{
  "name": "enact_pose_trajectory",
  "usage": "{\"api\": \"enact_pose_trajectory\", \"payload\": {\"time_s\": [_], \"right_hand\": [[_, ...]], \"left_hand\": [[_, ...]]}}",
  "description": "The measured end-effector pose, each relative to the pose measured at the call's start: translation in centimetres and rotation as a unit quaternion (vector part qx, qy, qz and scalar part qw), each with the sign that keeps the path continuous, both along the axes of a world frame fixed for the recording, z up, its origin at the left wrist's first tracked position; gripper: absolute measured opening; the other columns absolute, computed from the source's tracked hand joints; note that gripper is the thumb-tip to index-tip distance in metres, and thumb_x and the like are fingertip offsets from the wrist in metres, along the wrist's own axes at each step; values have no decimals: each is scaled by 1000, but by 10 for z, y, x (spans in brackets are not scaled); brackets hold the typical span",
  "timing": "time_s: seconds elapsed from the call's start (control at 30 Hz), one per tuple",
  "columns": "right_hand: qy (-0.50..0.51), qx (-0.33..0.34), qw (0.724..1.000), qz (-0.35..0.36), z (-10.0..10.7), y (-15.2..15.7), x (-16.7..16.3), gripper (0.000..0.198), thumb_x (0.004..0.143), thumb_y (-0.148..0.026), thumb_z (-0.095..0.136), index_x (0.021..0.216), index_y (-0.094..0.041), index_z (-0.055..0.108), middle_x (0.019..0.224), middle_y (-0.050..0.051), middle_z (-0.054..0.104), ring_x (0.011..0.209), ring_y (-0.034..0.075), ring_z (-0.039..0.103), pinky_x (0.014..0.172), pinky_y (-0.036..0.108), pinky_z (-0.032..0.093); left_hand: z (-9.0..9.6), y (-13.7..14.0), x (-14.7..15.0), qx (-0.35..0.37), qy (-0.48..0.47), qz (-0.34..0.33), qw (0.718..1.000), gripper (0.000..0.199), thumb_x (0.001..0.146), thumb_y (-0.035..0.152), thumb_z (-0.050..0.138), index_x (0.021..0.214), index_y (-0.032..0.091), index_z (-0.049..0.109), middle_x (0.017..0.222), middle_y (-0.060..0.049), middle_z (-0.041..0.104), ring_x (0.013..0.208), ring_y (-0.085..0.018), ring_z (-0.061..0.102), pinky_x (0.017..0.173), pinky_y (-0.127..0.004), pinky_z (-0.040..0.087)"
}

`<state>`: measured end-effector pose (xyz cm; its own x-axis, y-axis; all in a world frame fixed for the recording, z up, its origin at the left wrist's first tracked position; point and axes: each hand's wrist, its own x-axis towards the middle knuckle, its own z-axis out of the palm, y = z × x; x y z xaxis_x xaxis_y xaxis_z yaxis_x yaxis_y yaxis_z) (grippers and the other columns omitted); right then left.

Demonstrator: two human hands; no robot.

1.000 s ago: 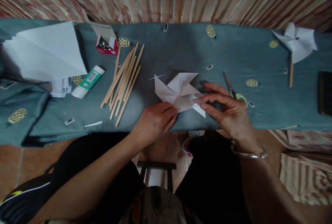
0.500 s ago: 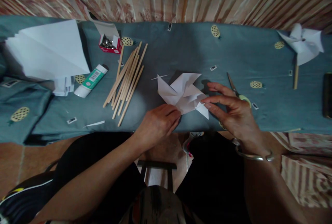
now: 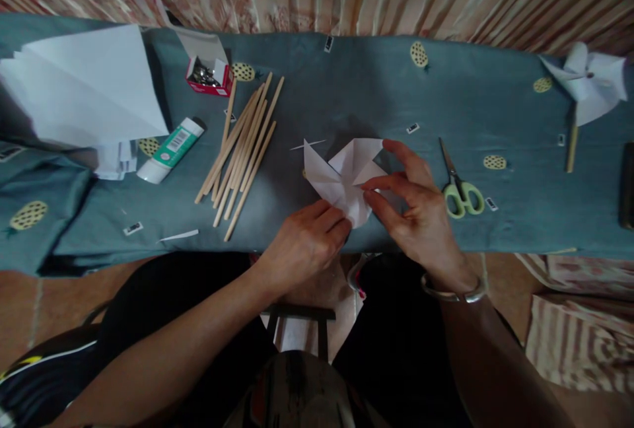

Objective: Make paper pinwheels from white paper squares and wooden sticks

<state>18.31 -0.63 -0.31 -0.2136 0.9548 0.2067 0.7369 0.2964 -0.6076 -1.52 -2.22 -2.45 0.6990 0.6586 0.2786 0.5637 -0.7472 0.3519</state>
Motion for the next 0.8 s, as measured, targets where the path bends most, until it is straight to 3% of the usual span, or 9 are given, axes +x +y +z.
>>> {"api": "enact_pose_trajectory", "payload": {"time_s": [0.2,0.3,0.47,0.67,0.8], "right_hand": [[-31,34,999,-4,-6,6,-4,13,90,-18,60,93,-26,70,149,5,48,141,31,43,113,55,43],[-29,31,999,3,-11,9,-5,12,90,-20,61,93,-27,69,150,2,47,143,28,40,114,54,42],[-32,21,999,14,-17,11,-5,11,91,-20,60,94,-24,70,151,6,46,145,29,36,117,52,39],[-39,7,999,6,-16,12,-6,12,90,-18,61,93,-26,70,152,3,47,146,29,36,118,55,38],[-47,8,999,8,-14,12,-6,9,89,-18,63,92,-23,70,151,7,47,145,32,38,118,57,37]], "left_hand": [[0,-1,0,-13,-8,8,1000,16,97,16,51,92,11,66,89,-8,68,82,-19,62,70,-30,56],[1,-1,-1,-18,-5,5,1000,16,97,17,51,93,11,66,89,-7,68,82,-18,62,70,-30,57],[1,0,-1,-20,-4,1,1000,15,97,17,53,95,11,66,90,-7,68,83,-19,62,70,-30,57],[2,1,-2,-34,-8,-4,999,12,95,15,56,96,10,66,91,-7,68,83,-20,62,70,-31,56],[2,2,-2,-41,-3,-3,999,13,96,16,54,96,11,66,91,-7,68,83,-19,61,70,-30,56]]}}
